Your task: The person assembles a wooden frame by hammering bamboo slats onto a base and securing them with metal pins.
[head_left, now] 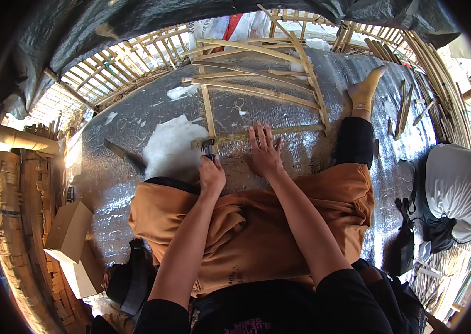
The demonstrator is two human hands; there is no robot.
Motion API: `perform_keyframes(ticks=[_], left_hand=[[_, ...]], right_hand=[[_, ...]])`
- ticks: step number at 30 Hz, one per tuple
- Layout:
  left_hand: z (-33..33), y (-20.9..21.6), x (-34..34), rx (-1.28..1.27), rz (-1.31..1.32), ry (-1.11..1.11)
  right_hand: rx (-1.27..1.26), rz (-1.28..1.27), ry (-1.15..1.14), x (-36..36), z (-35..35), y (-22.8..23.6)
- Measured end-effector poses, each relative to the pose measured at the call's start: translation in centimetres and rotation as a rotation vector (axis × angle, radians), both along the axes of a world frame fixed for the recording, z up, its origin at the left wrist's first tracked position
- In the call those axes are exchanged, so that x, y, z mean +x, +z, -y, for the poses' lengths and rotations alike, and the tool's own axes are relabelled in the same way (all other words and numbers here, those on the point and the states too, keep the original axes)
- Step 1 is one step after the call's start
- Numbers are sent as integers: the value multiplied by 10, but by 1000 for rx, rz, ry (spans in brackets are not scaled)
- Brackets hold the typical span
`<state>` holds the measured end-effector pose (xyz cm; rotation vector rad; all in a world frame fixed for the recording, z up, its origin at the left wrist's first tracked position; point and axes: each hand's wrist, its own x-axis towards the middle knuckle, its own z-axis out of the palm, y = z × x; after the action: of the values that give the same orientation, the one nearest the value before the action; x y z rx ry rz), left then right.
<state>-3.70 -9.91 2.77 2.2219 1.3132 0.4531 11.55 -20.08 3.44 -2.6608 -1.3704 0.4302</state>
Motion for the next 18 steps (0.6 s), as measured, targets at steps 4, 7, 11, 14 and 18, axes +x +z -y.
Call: perform_keyframes(ticks=[4,7,11,14,18], left_hand=[[4,11,9,120,316,99],[2,6,6,-25,156,86],[6,12,8,-132,133,109],[8,6,5,132,372,78],[12,-1,7,-20,37,70]], right_hand=[[-41,61,3,3,1,-10],[-14,44,-5,2,4,-7],[-54,16,-21,6,3,-7],[-18,69,-5,-1,5,-11],[-16,42,-17,4,2,-6]])
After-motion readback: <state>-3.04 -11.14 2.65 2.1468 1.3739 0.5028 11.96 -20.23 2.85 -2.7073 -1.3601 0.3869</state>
